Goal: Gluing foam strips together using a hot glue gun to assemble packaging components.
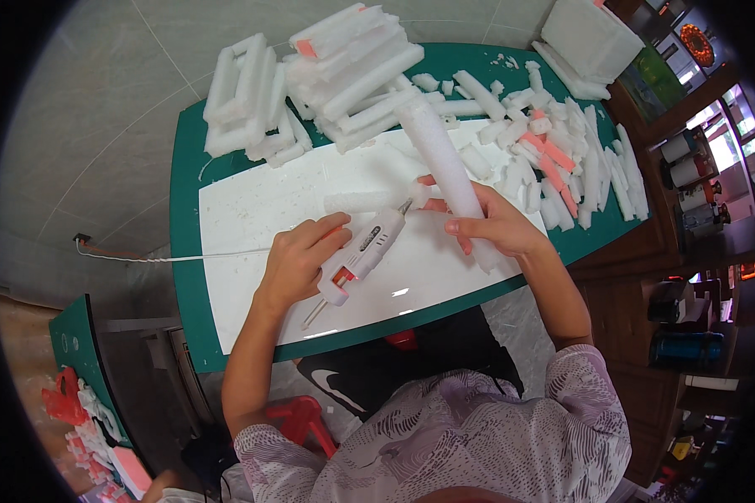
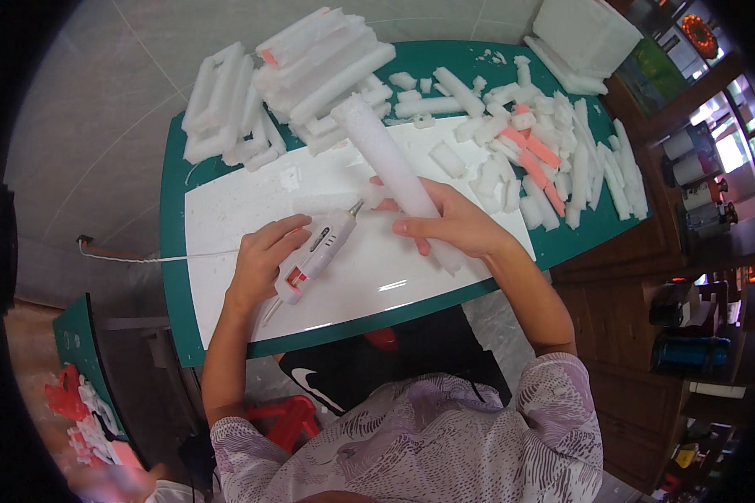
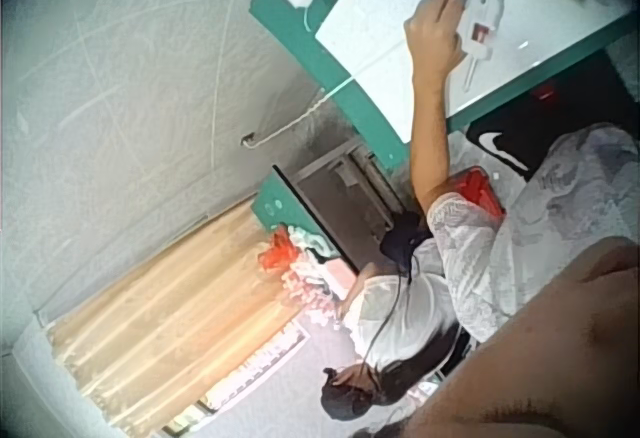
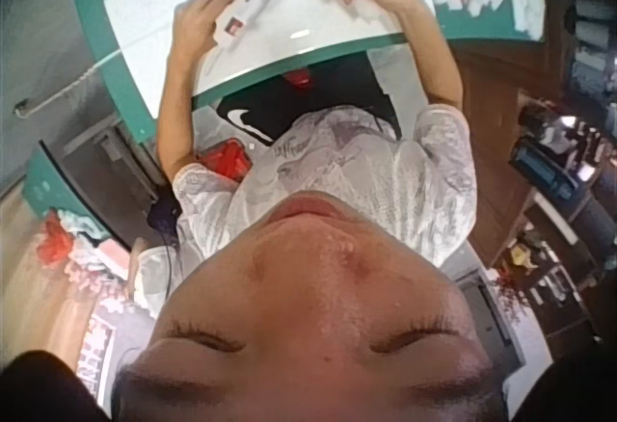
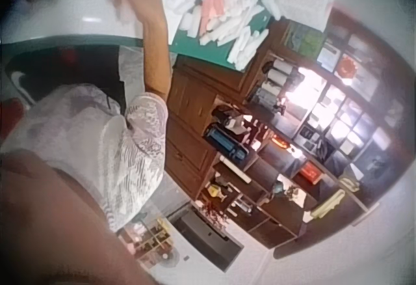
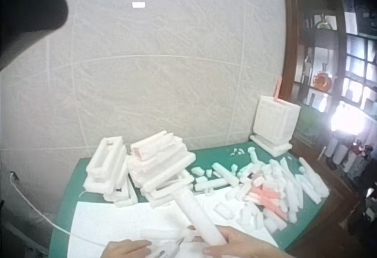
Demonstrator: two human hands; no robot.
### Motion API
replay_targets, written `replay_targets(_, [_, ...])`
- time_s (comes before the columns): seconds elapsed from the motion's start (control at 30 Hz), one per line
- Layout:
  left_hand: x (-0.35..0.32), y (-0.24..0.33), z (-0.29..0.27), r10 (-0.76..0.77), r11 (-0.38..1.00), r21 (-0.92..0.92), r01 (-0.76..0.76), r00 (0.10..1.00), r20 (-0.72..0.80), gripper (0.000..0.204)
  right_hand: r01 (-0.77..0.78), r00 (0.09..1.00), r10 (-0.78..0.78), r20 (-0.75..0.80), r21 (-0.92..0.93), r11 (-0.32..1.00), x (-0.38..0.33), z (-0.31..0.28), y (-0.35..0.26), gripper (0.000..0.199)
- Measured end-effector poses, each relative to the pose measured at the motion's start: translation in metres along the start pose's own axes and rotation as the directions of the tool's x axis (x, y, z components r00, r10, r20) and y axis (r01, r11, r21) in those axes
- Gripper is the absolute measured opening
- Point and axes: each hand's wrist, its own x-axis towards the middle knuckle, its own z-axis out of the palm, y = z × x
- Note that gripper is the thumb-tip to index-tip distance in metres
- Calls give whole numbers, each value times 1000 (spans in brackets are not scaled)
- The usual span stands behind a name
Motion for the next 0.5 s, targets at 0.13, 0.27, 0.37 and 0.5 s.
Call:
replay_targets(0.13, [-2, -1, 1, 22, 999, 48, -21, 1000, -3, 35, -16, 1000, 16, 5, -4, 1000, -1, 1, 0, 63])
replay_targets(0.27, [-3, 0, 0, 51, 990, 132, -51, 999, 4, 35, -24, 999, 23, 24, 33, 999, -1, 2, -3, 67])
replay_targets(0.37, [-2, 1, -1, 79, 980, 185, -78, 997, -1, 35, -27, 997, 21, 68, 83, 996, -3, 1, -5, 66])
replay_targets(0.5, [-1, 1, -1, 84, 976, 202, -81, 996, -7, 35, -29, 997, 22, 73, 89, 996, -2, -1, -3, 68])
